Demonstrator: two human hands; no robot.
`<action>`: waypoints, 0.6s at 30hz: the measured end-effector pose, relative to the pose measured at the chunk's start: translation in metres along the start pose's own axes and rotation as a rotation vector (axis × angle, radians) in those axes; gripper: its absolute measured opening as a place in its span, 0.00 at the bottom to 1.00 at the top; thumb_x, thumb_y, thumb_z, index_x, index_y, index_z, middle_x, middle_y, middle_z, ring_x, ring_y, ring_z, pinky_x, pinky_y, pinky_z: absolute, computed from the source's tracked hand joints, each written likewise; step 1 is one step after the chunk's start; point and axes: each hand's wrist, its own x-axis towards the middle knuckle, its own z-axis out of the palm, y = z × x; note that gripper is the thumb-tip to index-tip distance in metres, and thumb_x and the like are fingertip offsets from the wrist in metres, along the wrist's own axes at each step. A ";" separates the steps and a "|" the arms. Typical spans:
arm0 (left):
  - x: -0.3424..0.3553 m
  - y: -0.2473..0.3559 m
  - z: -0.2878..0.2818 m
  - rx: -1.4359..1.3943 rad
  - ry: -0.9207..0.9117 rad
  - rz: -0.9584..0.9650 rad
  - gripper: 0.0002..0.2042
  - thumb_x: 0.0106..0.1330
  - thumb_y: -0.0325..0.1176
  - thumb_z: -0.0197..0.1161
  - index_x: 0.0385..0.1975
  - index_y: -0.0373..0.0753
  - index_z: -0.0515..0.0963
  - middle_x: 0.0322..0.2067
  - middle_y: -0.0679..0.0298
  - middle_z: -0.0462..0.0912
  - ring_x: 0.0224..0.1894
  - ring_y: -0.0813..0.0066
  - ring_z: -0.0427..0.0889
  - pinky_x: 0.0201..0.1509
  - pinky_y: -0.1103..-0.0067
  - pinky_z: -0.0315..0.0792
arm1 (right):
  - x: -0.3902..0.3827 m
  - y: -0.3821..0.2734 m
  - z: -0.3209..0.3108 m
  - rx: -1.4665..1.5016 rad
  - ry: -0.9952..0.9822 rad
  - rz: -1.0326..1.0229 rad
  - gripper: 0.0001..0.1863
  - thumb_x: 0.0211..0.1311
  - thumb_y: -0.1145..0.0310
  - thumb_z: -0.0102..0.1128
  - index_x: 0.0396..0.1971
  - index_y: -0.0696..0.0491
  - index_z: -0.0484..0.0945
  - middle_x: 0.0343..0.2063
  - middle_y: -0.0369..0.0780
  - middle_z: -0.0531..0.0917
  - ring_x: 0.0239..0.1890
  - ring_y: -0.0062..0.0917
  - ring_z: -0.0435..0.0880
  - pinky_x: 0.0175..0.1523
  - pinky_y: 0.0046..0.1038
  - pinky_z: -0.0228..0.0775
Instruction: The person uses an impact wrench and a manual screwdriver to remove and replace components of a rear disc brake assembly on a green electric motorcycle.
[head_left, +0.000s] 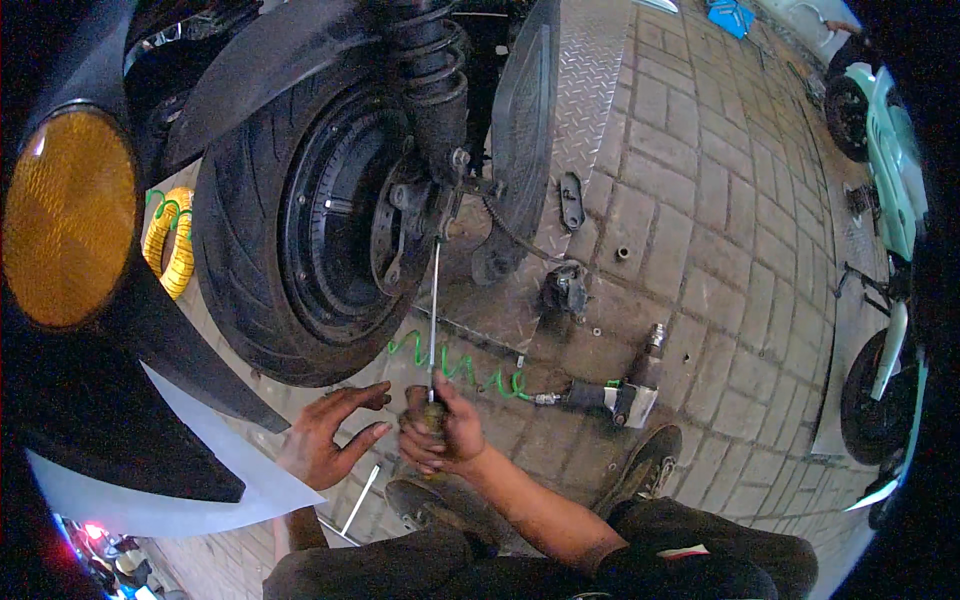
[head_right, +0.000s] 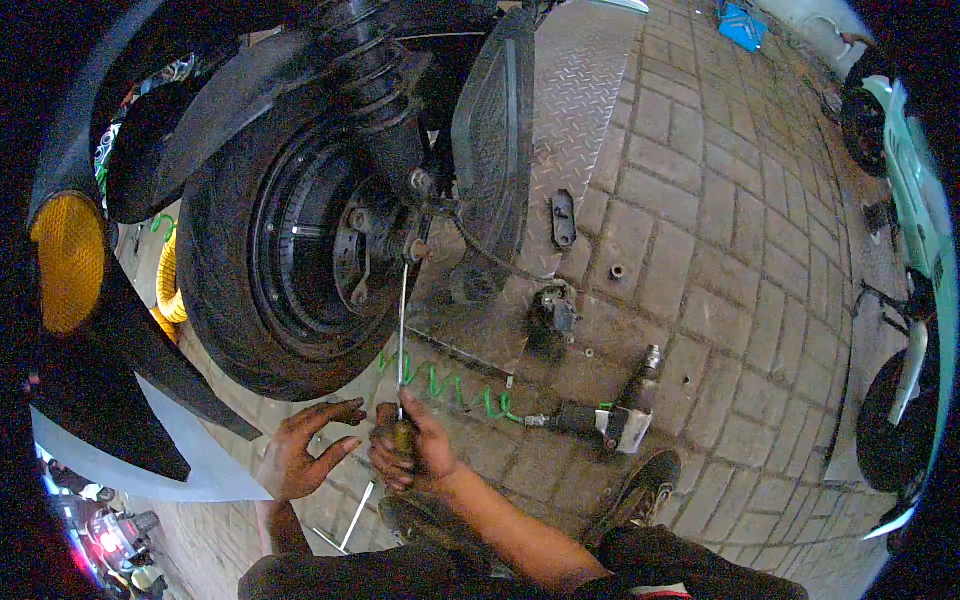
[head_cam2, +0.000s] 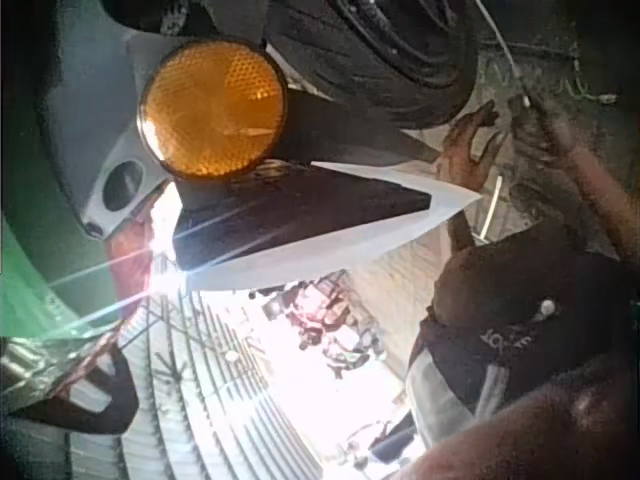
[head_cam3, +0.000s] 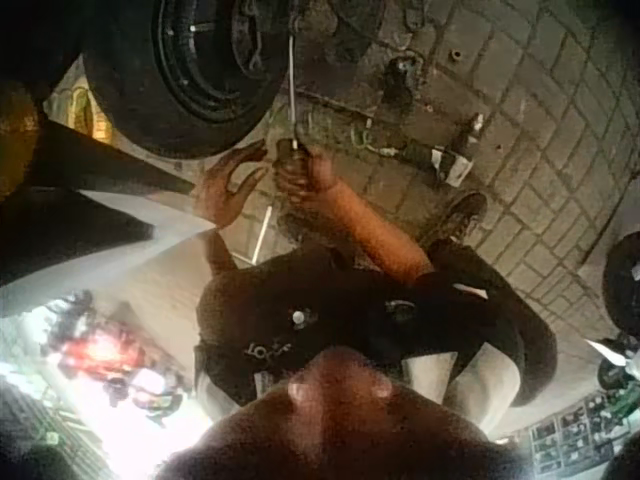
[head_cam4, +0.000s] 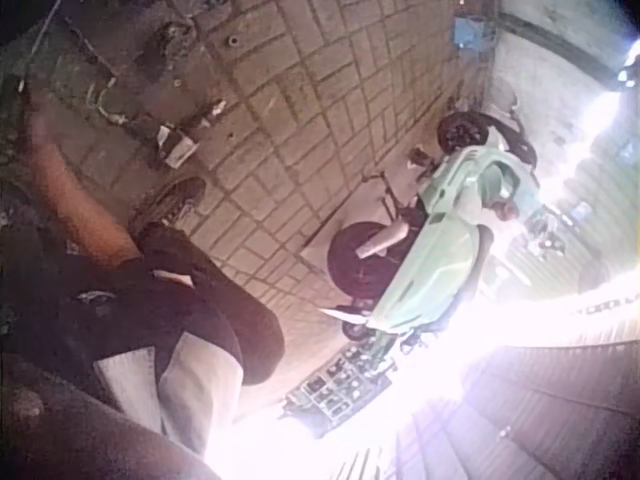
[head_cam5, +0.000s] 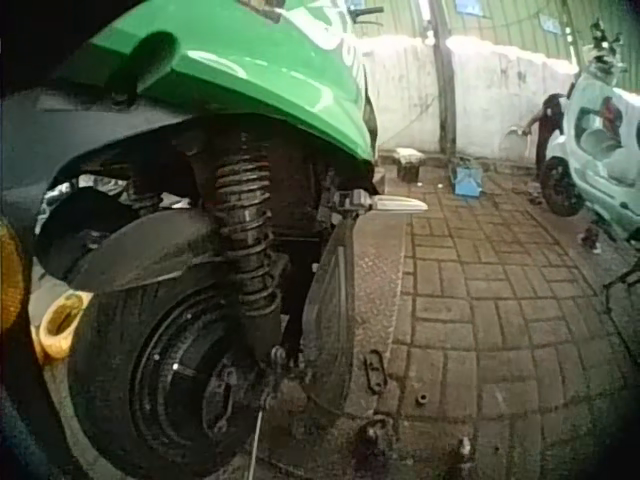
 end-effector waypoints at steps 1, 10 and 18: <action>0.002 -0.001 0.002 0.007 -0.009 0.005 0.24 0.66 0.35 0.71 0.62 0.40 0.78 0.46 0.53 0.87 0.51 0.58 0.86 0.57 0.67 0.77 | 0.006 0.006 0.000 -0.290 0.235 -0.109 0.34 0.77 0.35 0.38 0.24 0.50 0.72 0.08 0.35 0.68 0.05 0.25 0.63 0.12 0.29 0.57; -0.007 0.000 0.001 -0.002 -0.028 -0.036 0.23 0.67 0.34 0.70 0.61 0.38 0.78 0.48 0.53 0.87 0.52 0.57 0.86 0.58 0.67 0.77 | -0.001 0.001 0.013 0.293 -0.191 0.050 0.32 0.79 0.39 0.37 0.22 0.50 0.68 0.08 0.36 0.70 0.05 0.26 0.66 0.12 0.29 0.57; -0.007 -0.019 0.014 -0.014 -0.047 -0.035 0.30 0.66 0.36 0.70 0.68 0.37 0.70 0.52 0.46 0.84 0.55 0.51 0.84 0.58 0.63 0.77 | 0.007 0.007 -0.013 -0.524 0.142 -0.005 0.38 0.75 0.32 0.40 0.45 0.58 0.76 0.32 0.48 0.81 0.34 0.38 0.84 0.44 0.41 0.80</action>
